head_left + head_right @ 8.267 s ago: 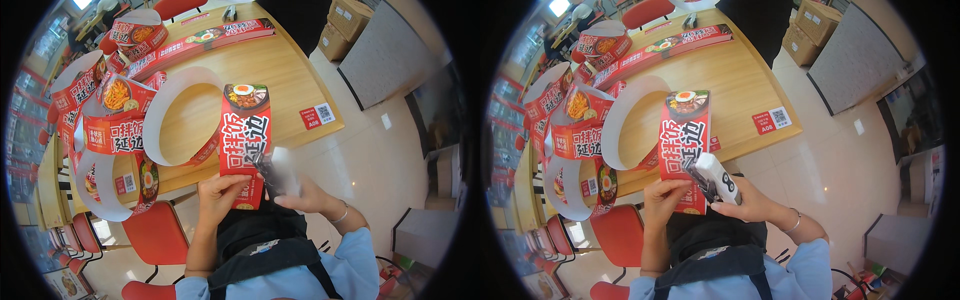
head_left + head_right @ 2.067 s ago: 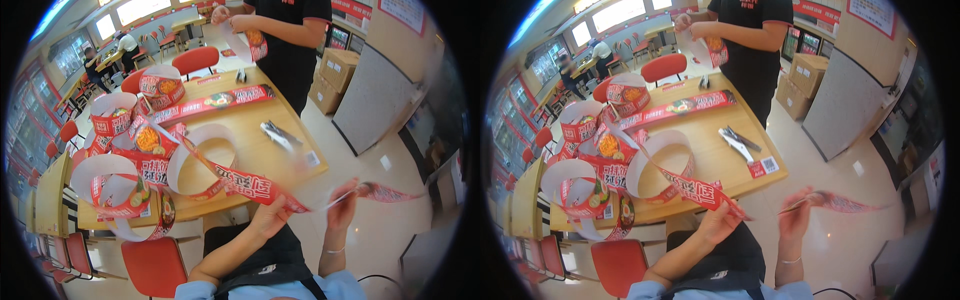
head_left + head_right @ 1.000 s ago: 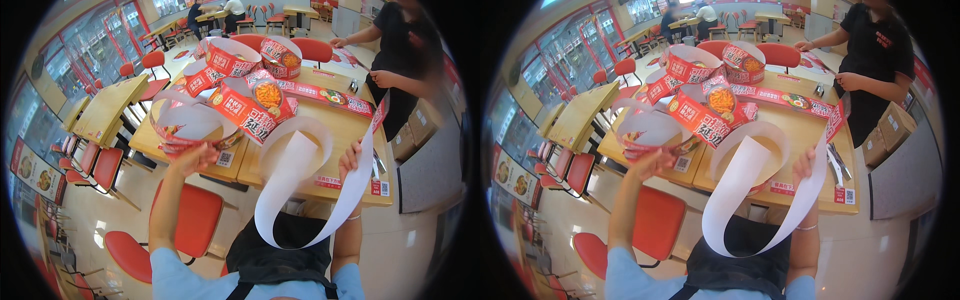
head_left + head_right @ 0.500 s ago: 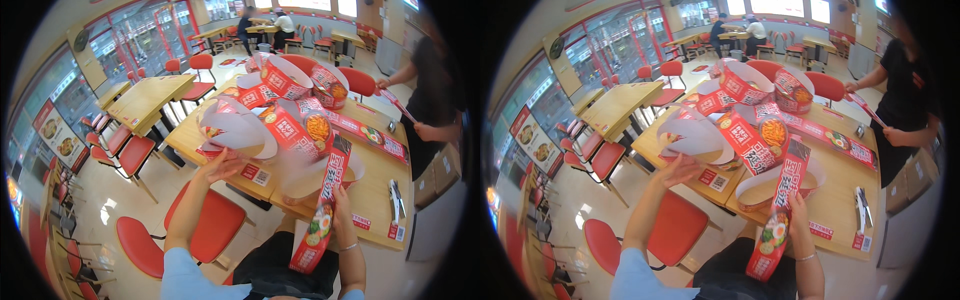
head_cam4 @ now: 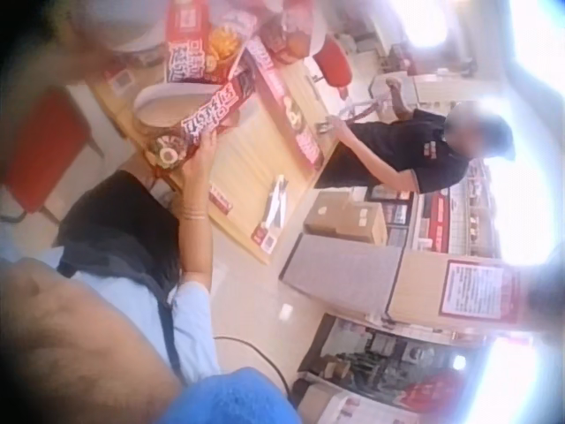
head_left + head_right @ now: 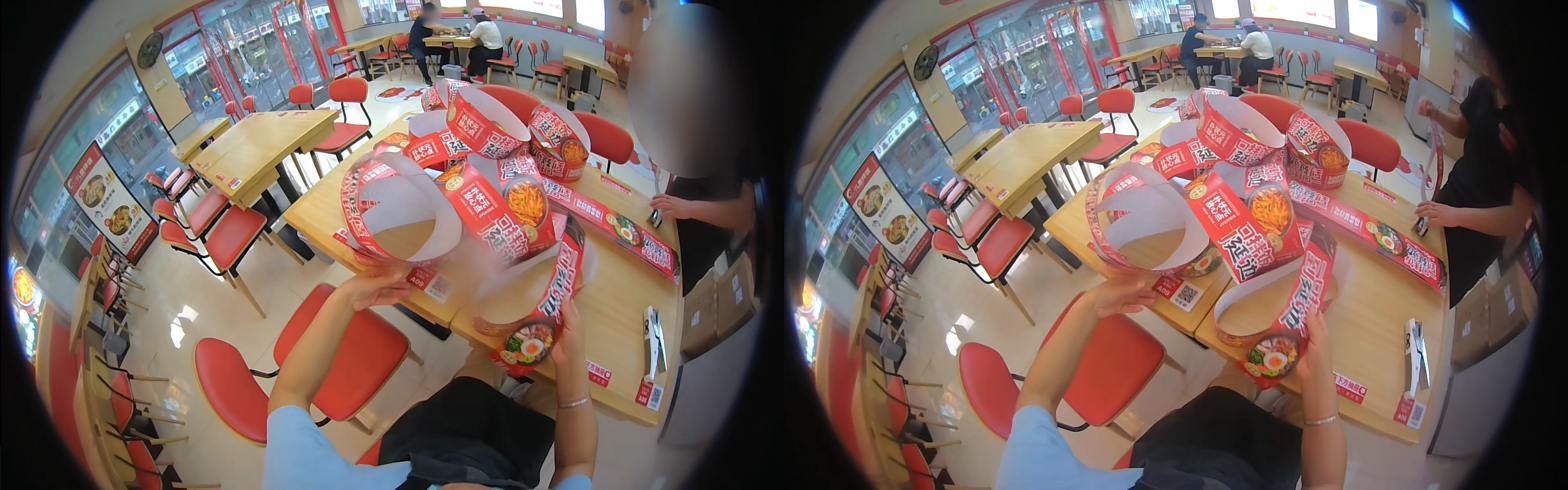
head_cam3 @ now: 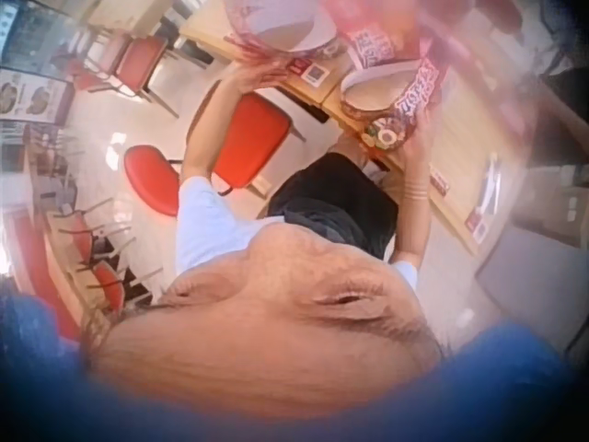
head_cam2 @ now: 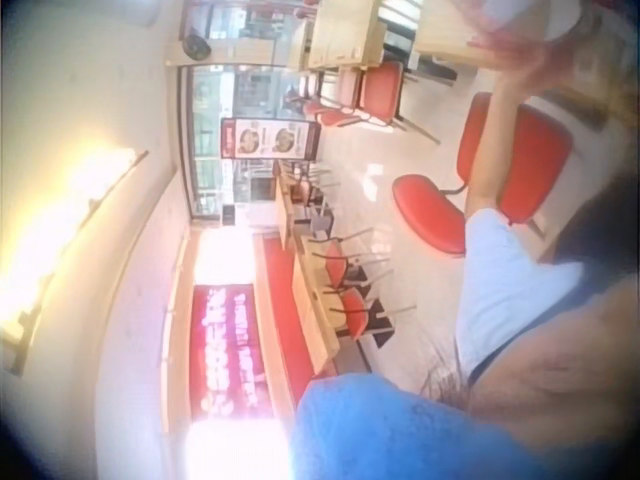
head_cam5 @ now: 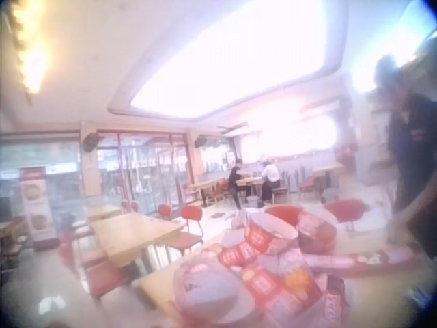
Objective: The person assembles circular promotional displays by folding printed paper rings and stapling them into shape. They handle multiple rings, align edges, and use a stapler to secure each unit, placing finished pieces on the table.
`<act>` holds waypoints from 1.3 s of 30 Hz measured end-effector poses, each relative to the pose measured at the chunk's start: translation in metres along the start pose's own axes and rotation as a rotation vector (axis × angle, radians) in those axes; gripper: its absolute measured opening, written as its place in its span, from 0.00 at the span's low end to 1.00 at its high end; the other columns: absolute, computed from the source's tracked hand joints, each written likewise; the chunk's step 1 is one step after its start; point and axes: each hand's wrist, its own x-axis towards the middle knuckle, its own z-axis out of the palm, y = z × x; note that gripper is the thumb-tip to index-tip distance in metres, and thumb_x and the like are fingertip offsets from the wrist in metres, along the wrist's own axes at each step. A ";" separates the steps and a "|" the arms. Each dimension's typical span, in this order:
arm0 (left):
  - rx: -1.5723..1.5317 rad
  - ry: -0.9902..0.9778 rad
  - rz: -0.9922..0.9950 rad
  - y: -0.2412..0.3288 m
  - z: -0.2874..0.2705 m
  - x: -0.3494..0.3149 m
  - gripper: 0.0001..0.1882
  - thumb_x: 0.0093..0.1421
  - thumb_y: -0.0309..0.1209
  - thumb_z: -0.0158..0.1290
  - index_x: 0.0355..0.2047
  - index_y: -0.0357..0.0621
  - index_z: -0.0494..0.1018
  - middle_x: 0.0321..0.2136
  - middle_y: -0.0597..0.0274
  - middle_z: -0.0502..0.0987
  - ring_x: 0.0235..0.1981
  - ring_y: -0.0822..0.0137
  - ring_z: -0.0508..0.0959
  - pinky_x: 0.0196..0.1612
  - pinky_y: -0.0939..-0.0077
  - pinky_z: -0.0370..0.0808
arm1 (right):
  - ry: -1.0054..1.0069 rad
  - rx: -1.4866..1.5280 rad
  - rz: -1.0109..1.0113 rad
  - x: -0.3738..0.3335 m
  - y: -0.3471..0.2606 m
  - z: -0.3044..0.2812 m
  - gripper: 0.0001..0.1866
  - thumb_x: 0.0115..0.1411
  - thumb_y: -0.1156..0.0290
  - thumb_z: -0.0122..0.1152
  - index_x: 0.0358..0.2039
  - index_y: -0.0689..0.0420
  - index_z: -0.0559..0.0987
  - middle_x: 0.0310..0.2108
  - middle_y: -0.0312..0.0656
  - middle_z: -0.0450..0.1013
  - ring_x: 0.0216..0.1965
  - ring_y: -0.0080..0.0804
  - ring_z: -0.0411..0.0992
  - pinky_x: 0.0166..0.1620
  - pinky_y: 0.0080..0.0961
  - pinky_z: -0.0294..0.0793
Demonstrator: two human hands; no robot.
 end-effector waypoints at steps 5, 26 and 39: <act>0.110 0.038 -0.041 -0.008 0.028 -0.020 0.18 0.62 0.39 0.56 0.48 0.43 0.72 0.46 0.61 0.77 0.47 0.68 0.77 0.44 0.75 0.76 | 0.039 0.091 -0.048 -0.051 -0.024 -0.008 0.17 0.68 0.64 0.48 0.54 0.59 0.69 0.49 0.41 0.73 0.49 0.30 0.72 0.54 0.33 0.72; -1.654 -0.506 -0.350 -0.254 0.292 -0.021 0.50 0.44 0.59 0.61 0.59 0.38 0.60 0.58 0.55 0.67 0.60 0.55 0.63 0.66 0.57 0.56 | -0.435 0.686 0.060 -0.195 -0.063 -0.015 0.14 0.61 0.63 0.60 0.35 0.58 0.67 0.15 0.34 0.63 0.12 0.22 0.63 0.13 0.20 0.57; -0.723 -0.294 0.190 -0.150 0.136 -0.110 0.07 0.60 0.28 0.52 0.25 0.42 0.69 0.18 0.66 0.69 0.17 0.76 0.68 0.25 0.78 0.66 | 0.009 -1.311 0.359 -0.244 -0.145 -0.071 0.15 0.62 0.61 0.56 0.37 0.62 0.78 0.21 0.40 0.76 0.14 0.24 0.72 0.20 0.20 0.70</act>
